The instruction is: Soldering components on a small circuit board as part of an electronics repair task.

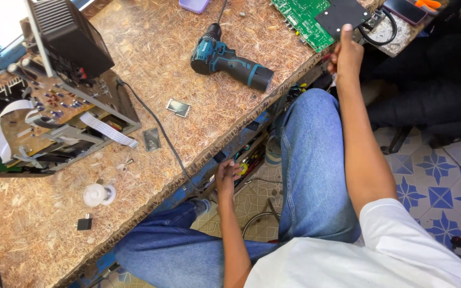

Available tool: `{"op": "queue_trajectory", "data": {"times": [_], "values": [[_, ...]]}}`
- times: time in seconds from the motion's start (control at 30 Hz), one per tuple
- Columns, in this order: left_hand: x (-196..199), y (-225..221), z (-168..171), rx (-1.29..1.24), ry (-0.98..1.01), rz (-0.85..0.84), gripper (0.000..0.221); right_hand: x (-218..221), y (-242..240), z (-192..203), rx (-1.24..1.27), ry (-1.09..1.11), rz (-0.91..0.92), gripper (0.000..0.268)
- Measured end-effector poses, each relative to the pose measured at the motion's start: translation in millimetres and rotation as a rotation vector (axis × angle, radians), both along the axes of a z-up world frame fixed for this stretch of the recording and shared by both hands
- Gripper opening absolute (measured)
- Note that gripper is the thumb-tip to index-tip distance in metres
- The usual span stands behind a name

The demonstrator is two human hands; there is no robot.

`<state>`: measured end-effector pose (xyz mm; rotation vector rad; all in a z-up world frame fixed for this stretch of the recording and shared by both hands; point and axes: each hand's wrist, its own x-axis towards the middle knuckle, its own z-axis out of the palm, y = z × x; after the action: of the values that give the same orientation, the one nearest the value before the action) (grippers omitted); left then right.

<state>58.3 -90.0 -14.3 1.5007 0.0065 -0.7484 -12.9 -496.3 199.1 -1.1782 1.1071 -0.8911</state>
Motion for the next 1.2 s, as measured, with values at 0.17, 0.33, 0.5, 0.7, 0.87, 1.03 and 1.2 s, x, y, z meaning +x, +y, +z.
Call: {"op": "queue_trajectory", "data": {"times": [0.17,0.33,0.5,0.7,0.87,1.03,1.2], "values": [[-3,-7,-3,-0.012,0.011,0.013,0.038,16,33,36,-0.156,-0.495,-0.165,0.053],[-7,-16,-29,0.015,0.045,-0.020,0.034,61,82,99,-0.074,-0.624,0.049,0.044],[-11,-15,-57,-0.002,0.008,-0.030,0.028,147,54,101,0.017,-0.704,0.321,0.040],[-13,-17,-55,0.132,0.049,-0.045,0.027,201,21,93,-0.104,-0.573,0.679,0.035],[-15,-32,-94,0.104,0.111,-0.036,0.027,210,15,82,-0.042,-0.539,0.525,0.036],[-22,-45,-109,0.138,0.084,-0.089,0.028,216,21,78,0.088,-0.509,0.318,0.042],[-26,-43,-121,0.139,0.038,-0.134,0.026,210,29,80,0.080,-0.428,0.350,0.037]]}}
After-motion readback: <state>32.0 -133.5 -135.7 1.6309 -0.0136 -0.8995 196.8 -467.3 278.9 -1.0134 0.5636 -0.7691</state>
